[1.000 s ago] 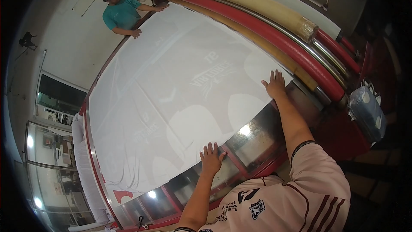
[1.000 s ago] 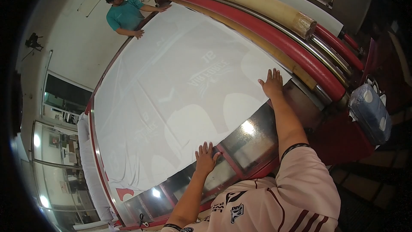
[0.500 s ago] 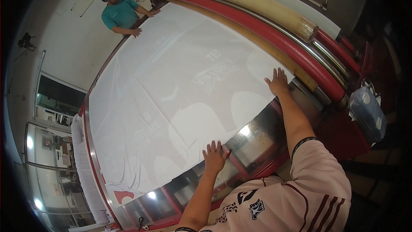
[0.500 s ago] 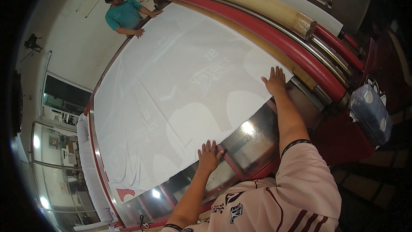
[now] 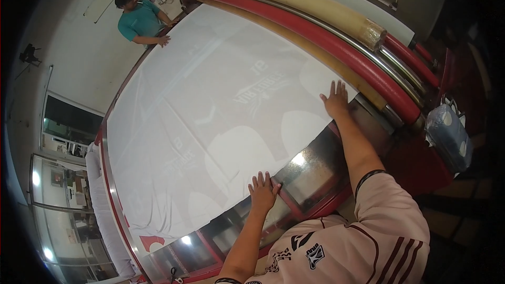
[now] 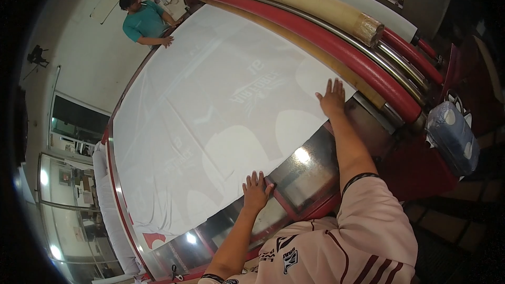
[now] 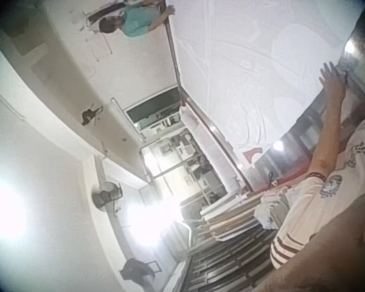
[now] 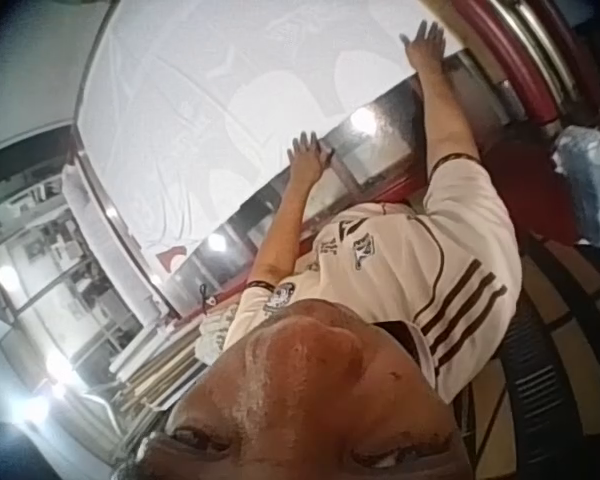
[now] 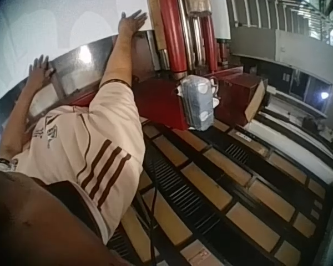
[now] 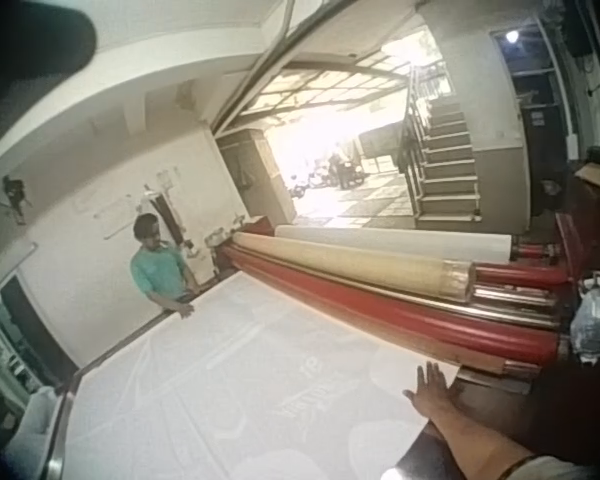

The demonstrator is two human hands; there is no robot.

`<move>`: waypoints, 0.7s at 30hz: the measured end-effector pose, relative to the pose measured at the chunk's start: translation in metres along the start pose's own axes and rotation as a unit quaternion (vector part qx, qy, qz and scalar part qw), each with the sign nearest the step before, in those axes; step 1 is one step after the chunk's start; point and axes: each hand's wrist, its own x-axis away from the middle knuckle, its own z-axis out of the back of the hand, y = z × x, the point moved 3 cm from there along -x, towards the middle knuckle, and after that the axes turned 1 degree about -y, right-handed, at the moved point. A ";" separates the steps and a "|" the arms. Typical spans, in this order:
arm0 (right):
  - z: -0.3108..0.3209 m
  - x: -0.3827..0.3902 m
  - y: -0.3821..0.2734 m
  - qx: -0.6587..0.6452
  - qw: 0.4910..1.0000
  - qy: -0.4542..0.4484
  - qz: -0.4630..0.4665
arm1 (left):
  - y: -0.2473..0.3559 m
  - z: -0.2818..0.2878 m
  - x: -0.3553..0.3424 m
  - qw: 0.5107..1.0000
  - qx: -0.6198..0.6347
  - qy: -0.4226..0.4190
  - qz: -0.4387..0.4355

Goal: Aligning fabric on a large heat press or lamination machine and operating the rollers.

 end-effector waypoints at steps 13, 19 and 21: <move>-0.008 0.030 -0.038 -0.017 0.998 -0.026 0.062 | 0.004 0.003 -0.005 1.000 -0.005 -0.008 0.001; -0.008 0.027 -0.036 -0.015 0.998 -0.031 0.059 | 0.005 0.008 -0.002 1.000 0.015 0.015 -0.011; -0.008 0.027 -0.037 -0.014 0.998 -0.030 0.059 | -0.002 0.007 0.000 0.999 0.012 0.042 -0.012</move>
